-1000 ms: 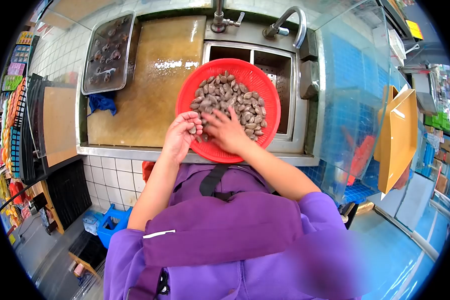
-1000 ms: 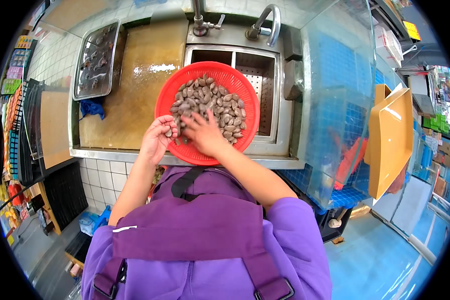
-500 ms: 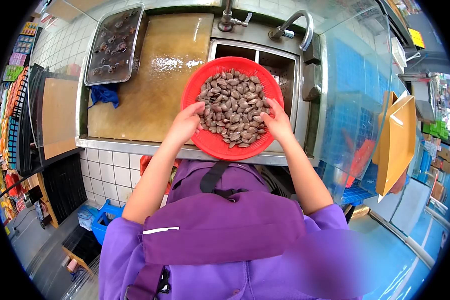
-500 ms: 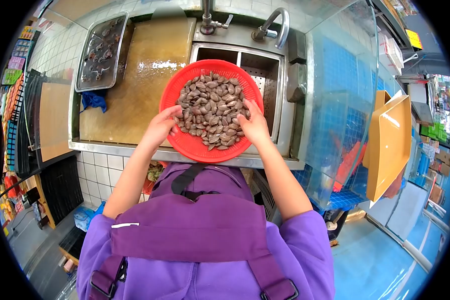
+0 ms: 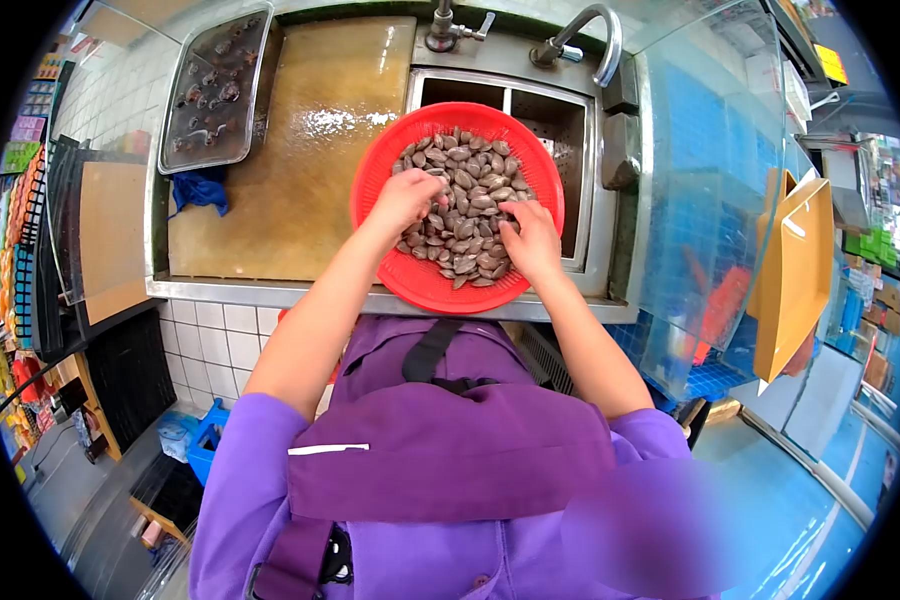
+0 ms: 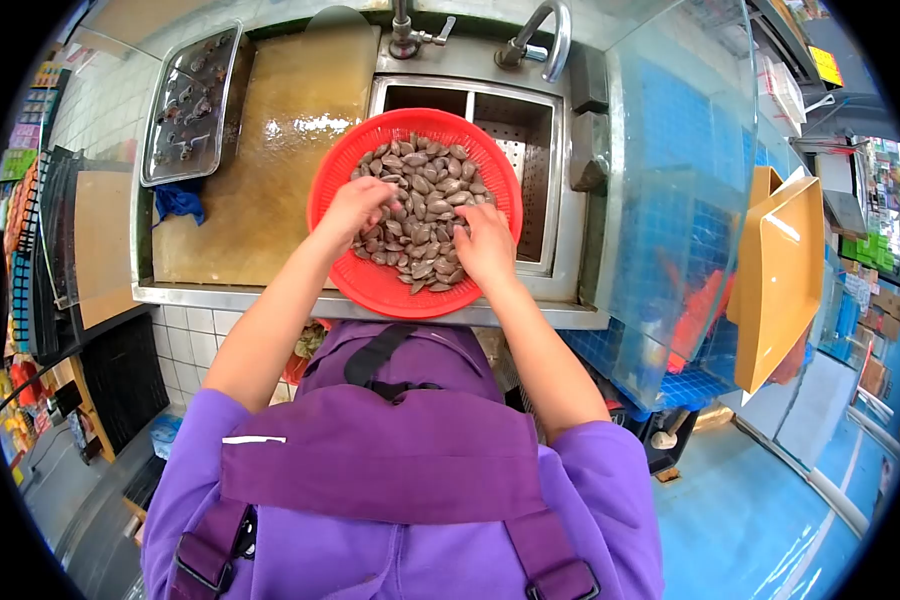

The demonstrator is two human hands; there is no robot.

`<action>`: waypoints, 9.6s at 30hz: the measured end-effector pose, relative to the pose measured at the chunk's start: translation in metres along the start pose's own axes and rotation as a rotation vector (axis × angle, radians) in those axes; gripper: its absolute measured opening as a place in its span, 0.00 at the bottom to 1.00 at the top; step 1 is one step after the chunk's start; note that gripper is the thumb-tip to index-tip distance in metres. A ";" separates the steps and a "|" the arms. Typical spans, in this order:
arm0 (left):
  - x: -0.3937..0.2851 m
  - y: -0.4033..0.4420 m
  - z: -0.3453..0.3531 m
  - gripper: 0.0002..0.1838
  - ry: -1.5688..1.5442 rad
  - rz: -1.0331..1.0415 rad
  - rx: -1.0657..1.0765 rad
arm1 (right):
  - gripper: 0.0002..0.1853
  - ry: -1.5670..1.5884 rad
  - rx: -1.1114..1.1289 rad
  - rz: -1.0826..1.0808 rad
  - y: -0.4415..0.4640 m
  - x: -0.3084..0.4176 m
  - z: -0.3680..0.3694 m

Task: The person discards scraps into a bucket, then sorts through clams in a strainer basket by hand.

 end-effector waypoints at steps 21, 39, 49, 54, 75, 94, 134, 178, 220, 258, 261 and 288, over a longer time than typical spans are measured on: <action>0.024 -0.080 -0.009 0.09 -0.715 -0.118 0.116 | 0.07 0.254 0.015 -0.021 0.013 0.032 0.002; 0.026 -0.084 -0.017 0.10 -0.771 -0.088 0.043 | 0.10 0.092 0.131 -0.092 0.029 0.044 -0.008; 0.026 -0.087 -0.019 0.10 -0.736 -0.088 0.038 | 0.08 -0.199 0.120 -0.088 0.042 0.009 0.008; 0.026 -0.093 -0.023 0.11 -0.745 -0.057 0.020 | 0.17 -0.102 0.158 0.042 0.073 -0.018 -0.027; 0.031 -0.086 -0.024 0.10 -0.873 -0.038 0.086 | 0.19 0.002 0.221 -0.076 -0.028 0.007 -0.004; 0.028 -0.091 -0.014 0.13 -0.833 -0.040 0.057 | 0.15 0.455 0.205 0.165 0.083 0.033 0.036; 0.032 -0.081 -0.026 0.13 -1.061 -0.095 0.182 | 0.10 -0.343 0.281 -0.017 0.013 -0.004 0.009; 0.045 -0.111 0.017 0.16 -1.236 -0.279 0.413 | 0.12 0.398 0.185 -0.100 0.037 0.065 0.043; 0.321 -0.259 -0.153 0.14 -1.227 -0.260 -0.679 | 0.19 -0.221 0.275 -0.409 0.047 0.054 0.082; -0.003 -0.053 -0.008 0.16 1.078 0.538 -0.218 | 0.11 -0.160 0.160 0.041 0.094 0.007 0.036; -0.002 -0.055 0.005 0.20 1.184 0.437 -0.151 | 0.15 -0.070 0.127 0.074 0.074 -0.024 -0.002; 0.042 -0.071 -0.046 0.20 -0.024 -0.250 -0.070 | 0.25 0.905 -0.103 0.518 -0.044 -0.060 -0.002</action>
Point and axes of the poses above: each hand's wrist, its own y-axis towards the middle knuckle, its own z-axis out of the palm, x = y × z, the point moved 5 cm from there along y, towards the middle knuckle, and after that the axes turned 3 degrees about -z, right-handed, at the moved point
